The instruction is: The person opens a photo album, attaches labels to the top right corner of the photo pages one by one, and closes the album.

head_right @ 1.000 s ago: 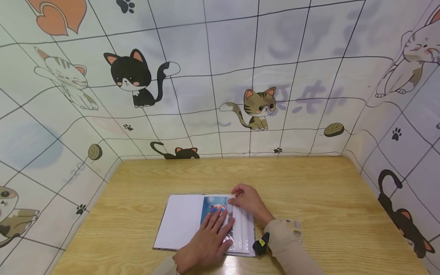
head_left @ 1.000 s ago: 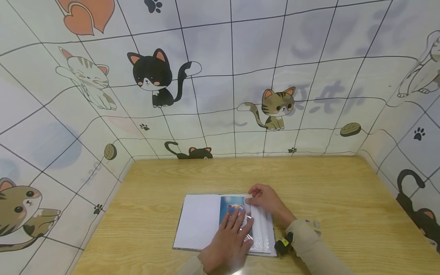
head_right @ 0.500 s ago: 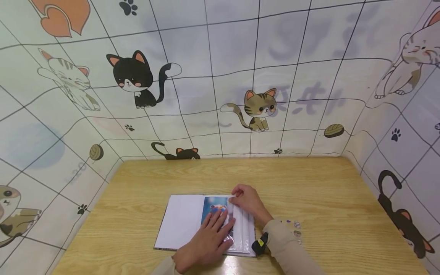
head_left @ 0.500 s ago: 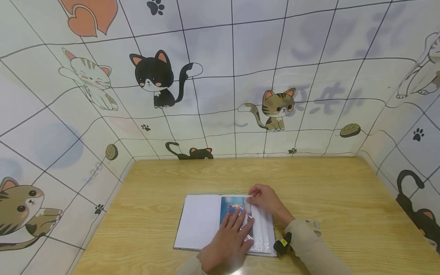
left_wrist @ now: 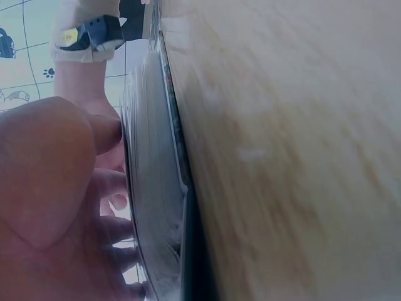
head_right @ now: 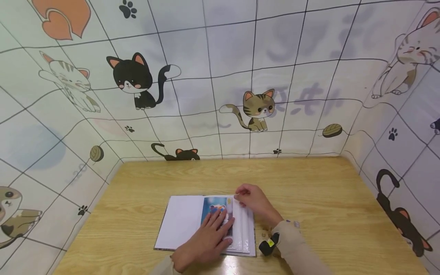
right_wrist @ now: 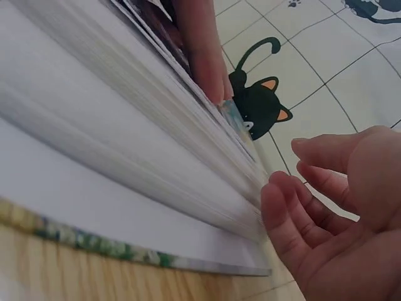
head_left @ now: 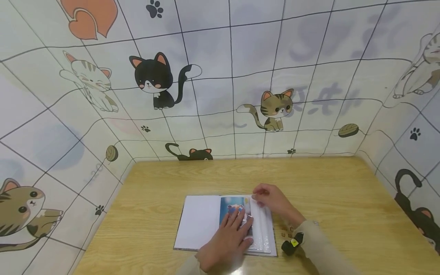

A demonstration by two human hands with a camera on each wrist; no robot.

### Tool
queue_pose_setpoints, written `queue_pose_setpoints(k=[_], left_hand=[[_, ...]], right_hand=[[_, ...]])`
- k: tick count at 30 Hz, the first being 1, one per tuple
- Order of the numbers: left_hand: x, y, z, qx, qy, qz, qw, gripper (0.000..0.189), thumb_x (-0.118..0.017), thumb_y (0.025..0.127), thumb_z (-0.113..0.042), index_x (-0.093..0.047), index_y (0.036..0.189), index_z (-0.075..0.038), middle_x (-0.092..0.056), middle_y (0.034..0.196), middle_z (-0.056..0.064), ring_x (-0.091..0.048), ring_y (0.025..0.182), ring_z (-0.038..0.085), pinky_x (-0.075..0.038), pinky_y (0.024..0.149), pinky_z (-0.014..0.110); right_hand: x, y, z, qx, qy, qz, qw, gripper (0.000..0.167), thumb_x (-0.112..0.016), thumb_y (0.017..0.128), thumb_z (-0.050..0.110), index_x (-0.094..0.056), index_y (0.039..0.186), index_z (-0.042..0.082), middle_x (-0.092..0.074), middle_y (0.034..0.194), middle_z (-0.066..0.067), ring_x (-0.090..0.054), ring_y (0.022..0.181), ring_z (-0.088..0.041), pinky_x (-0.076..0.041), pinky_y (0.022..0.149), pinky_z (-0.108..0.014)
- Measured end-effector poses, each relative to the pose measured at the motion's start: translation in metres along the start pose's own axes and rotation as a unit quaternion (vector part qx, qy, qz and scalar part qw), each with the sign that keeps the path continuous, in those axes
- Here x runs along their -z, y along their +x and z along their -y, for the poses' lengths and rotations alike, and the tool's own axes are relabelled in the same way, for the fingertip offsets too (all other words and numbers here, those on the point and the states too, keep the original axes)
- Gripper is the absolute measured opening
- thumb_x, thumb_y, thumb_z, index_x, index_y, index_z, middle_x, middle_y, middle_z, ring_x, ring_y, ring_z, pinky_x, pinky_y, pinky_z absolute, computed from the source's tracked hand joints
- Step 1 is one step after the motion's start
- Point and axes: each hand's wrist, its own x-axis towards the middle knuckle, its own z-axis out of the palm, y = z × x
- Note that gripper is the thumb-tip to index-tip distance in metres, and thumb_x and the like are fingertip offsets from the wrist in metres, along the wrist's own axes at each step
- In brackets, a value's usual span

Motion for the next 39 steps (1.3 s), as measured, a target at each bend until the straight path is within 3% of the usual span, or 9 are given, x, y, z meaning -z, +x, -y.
queue_pose_setpoints(k=[5,9,13,16,19,23,32,39], left_hand=[[-0.001,0.0,0.001,-0.005,-0.008,-0.009,0.9999,0.056,-0.025,0.108,-0.041,-0.03,0.156,-0.012,-0.016,0.164,0.016,-0.012,0.152,0.035,-0.021,0.117,0.059],[-0.002,0.001,0.004,0.0,-0.025,-0.001,0.9997,0.06,-0.022,0.107,-0.048,-0.028,0.157,-0.015,-0.012,0.166,0.014,-0.009,0.153,0.033,-0.018,0.119,0.057],[-0.001,0.0,0.005,-0.002,-0.028,-0.004,0.9996,0.072,-0.028,0.102,-0.062,-0.026,0.158,-0.017,-0.011,0.166,0.013,-0.007,0.153,0.032,-0.017,0.12,0.056],[0.0,-0.002,0.006,-0.014,-0.014,-0.015,0.9997,0.079,-0.036,0.098,-0.066,-0.027,0.158,-0.016,-0.013,0.165,0.015,-0.009,0.152,0.033,-0.019,0.119,0.056],[0.0,-0.002,0.007,-0.023,0.0,-0.025,0.9994,0.081,-0.041,0.096,-0.066,-0.028,0.157,-0.015,-0.016,0.165,0.016,-0.013,0.152,0.034,-0.022,0.118,0.056],[-0.001,-0.003,0.008,-0.029,0.005,-0.028,0.9992,0.081,-0.041,0.096,-0.066,-0.029,0.157,-0.015,-0.017,0.164,0.017,-0.015,0.151,0.035,-0.024,0.118,0.056],[0.002,-0.003,0.008,-0.031,0.004,-0.032,0.999,0.081,-0.045,0.095,-0.066,-0.031,0.156,-0.014,-0.018,0.163,0.019,-0.016,0.151,0.037,-0.025,0.117,0.057],[0.001,-0.004,0.009,-0.04,0.004,-0.04,0.9984,0.08,-0.049,0.094,-0.064,-0.033,0.155,-0.014,-0.02,0.163,0.018,-0.018,0.15,0.037,-0.026,0.116,0.057]], right_hand=[[0.008,-0.013,0.003,0.042,-0.072,0.017,0.9964,0.014,-0.07,0.092,0.017,-0.069,0.102,0.009,-0.064,0.089,-0.002,-0.058,0.075,-0.015,-0.052,0.063,-0.028],[0.009,-0.026,0.002,0.089,-0.136,0.016,0.9867,0.013,-0.071,0.091,0.018,-0.07,0.102,0.012,-0.063,0.094,0.002,-0.057,0.083,-0.012,-0.051,0.071,-0.027],[0.005,-0.037,0.002,0.115,-0.17,0.005,0.9787,0.02,-0.075,0.088,0.017,-0.069,0.107,0.015,-0.063,0.109,-0.001,-0.06,0.1,-0.019,-0.053,0.087,-0.038],[0.002,-0.044,0.001,0.126,-0.187,0.003,0.9742,0.03,-0.077,0.086,0.018,-0.068,0.114,0.013,-0.06,0.125,-0.01,-0.057,0.118,-0.033,-0.047,0.1,-0.053],[0.0,-0.047,0.0,0.129,-0.201,0.008,0.9709,0.042,-0.077,0.085,0.021,-0.066,0.124,0.01,-0.053,0.141,-0.017,-0.048,0.132,-0.041,-0.037,0.109,-0.059],[-0.001,-0.051,-0.003,0.127,-0.211,0.023,0.9689,0.052,-0.076,0.086,0.023,-0.061,0.133,0.008,-0.045,0.15,-0.018,-0.04,0.139,-0.041,-0.032,0.112,-0.058],[-0.007,-0.058,-0.003,0.128,-0.198,0.033,0.9713,0.052,-0.07,0.092,0.025,-0.056,0.137,0.004,-0.043,0.151,-0.019,-0.036,0.142,-0.042,-0.027,0.114,-0.058],[-0.013,-0.058,-0.004,0.109,-0.211,0.029,0.971,0.06,-0.073,0.089,0.022,-0.051,0.14,0.0,-0.043,0.15,-0.022,-0.038,0.139,-0.044,-0.029,0.113,-0.058]])
